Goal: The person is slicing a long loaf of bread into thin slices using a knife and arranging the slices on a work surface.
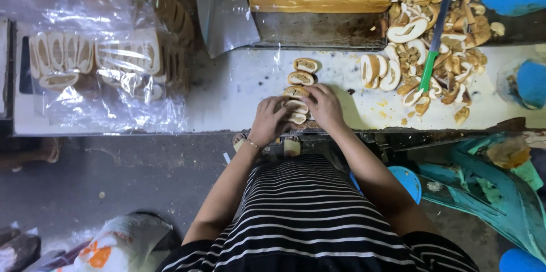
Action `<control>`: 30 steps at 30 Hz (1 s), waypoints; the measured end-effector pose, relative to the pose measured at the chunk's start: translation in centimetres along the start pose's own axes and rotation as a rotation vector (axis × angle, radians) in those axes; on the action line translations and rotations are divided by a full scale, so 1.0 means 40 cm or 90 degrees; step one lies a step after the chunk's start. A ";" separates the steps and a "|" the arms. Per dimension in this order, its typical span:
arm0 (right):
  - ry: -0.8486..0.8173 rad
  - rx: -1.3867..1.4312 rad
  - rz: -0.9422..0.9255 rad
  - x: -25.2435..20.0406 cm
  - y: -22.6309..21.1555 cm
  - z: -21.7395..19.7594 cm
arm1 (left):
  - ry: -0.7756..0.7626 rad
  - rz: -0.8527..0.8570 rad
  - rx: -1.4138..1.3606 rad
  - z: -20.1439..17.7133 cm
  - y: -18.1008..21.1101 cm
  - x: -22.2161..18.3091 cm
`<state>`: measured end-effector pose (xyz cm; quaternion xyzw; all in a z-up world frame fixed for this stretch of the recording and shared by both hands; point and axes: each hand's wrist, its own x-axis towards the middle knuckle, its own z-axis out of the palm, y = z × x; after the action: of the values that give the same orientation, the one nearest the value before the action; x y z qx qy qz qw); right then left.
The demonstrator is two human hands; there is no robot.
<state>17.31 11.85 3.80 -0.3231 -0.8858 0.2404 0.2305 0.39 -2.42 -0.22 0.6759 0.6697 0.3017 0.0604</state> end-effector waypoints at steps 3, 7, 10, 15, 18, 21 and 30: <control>0.028 -0.007 -0.002 -0.032 -0.069 -0.053 | 0.030 -0.087 -0.157 -0.059 0.046 0.045; 0.017 0.026 0.029 -0.106 -0.081 -0.005 | 0.040 -0.183 -0.260 -0.017 -0.016 0.109; -0.007 -0.065 0.032 -0.130 -0.078 0.036 | -0.011 -0.275 -0.253 -0.031 -0.020 0.149; -0.044 0.104 0.306 -0.159 -0.072 0.016 | -0.097 -0.308 -0.151 -0.001 -0.051 0.093; 0.006 0.216 0.301 -0.135 -0.068 0.011 | -0.191 -0.398 -0.119 -0.046 -0.046 0.018; 0.037 0.197 0.268 -0.060 -0.076 0.013 | -0.231 -0.438 -0.126 -0.054 -0.004 -0.022; 0.011 0.149 0.148 -0.017 0.007 0.039 | 0.019 0.184 0.122 -0.114 0.010 -0.037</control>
<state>17.01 11.14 2.27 -0.3963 -0.8065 0.3640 0.2449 -1.36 -5.34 3.17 0.7635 0.5918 0.2521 -0.0583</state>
